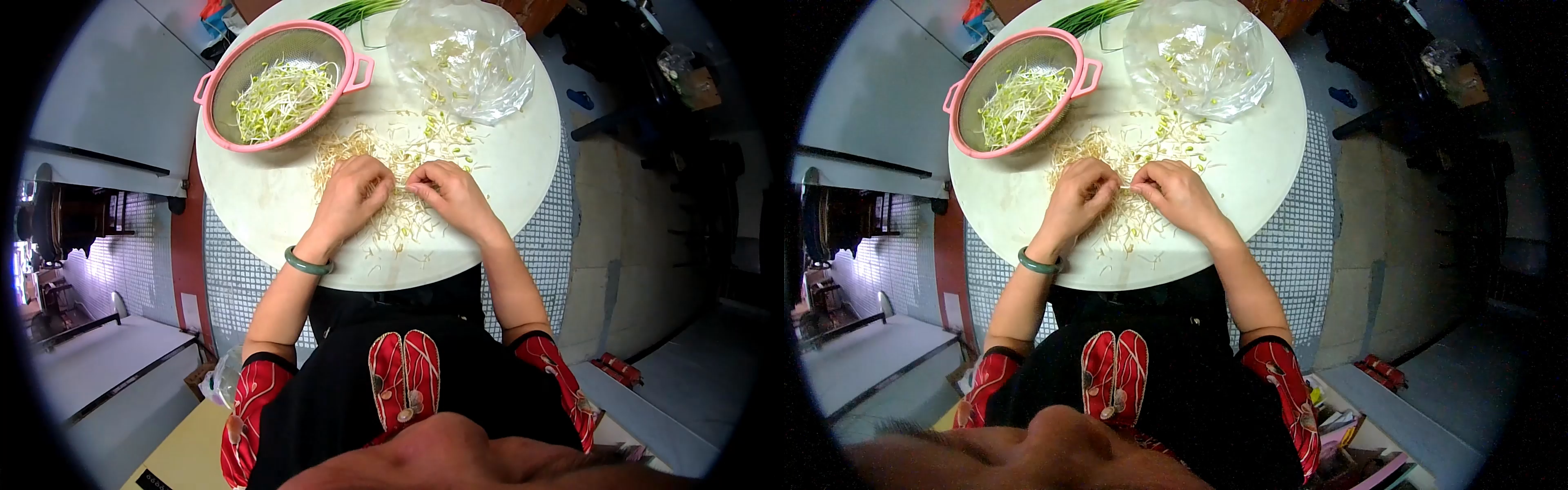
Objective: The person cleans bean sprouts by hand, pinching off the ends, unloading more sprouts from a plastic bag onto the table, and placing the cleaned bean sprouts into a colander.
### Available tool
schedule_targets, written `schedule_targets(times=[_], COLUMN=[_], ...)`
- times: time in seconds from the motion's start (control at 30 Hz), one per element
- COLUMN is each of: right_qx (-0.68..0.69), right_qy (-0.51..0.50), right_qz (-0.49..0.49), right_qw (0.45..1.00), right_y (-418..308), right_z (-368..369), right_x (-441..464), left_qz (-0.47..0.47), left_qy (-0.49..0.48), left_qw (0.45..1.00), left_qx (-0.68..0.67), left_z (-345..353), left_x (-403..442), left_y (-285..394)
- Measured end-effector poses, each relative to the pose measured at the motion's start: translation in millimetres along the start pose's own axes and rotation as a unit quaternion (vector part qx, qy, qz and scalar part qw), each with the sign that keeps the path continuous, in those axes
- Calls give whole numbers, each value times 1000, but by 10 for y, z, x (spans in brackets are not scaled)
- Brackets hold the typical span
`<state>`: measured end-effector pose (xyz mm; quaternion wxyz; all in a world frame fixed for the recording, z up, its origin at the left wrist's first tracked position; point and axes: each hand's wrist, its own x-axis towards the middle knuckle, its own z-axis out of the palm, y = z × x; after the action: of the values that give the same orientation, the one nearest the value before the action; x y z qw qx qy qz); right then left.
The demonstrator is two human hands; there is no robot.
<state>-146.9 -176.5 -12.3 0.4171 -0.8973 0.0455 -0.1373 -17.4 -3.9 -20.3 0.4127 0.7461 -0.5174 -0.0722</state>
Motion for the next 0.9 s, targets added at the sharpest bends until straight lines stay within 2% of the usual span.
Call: schedule_targets(times=[0.07, 0.13, 0.2, 0.3, 0.43, 0.47, 0.57, 0.6, 0.7, 0.77, 0.83, 0.87, 0.9], right_qx=[44, 138, 279, 429, 516, 501, 482, 473, 346, 209, 35, -29, -44], right_qy=[-14, -3, 30, 20, -43, -40, -16, -3, 10, 19, -4, 25, 17], right_qz=[52, 104, 157, 181, 202, 207, 221, 222, 247, 216, 210, 179, 178], right_qw=[998, 985, 947, 885, 831, 839, 848, 853, 905, 953, 977, 983, 983], right_y=[-71, -37, 106, 183, 134, 116, 157, 174, 241, 202, 58, 65, 87], right_z=[-42, -49, -2, -42, 12, 14, -155, -219, -245, -183, -223, -187, -160], right_x=[-28, -36, -46, 36, 106, 110, 63, 48, 31, 33, 44, 44, 46], left_qz=[-114, -200, -225, -233, -234, -234, -227, -234, -245, -237, -226, -221, -166], left_qy=[22, 31, 21, -10, -38, -35, -6, -12, -28, -32, -22, -17, -1], left_qw=[984, 930, 896, 856, 803, 795, 882, 890, 904, 906, 930, 940, 978], left_qx=[-134, -307, -381, -462, -546, -558, -414, -392, -348, -350, -290, -259, -125], left_z=[19, 25, -16, -35, -11, -8, -165, -203, -245, -209, -191, -186, -184], left_x=[-19, -29, -37, -45, -66, -67, -60, -61, -65, -64, -49, -47, -46], left_y=[-22, -80, -72, -114, -131, -136, -120, -130, -163, -188, -125, -102, -114])
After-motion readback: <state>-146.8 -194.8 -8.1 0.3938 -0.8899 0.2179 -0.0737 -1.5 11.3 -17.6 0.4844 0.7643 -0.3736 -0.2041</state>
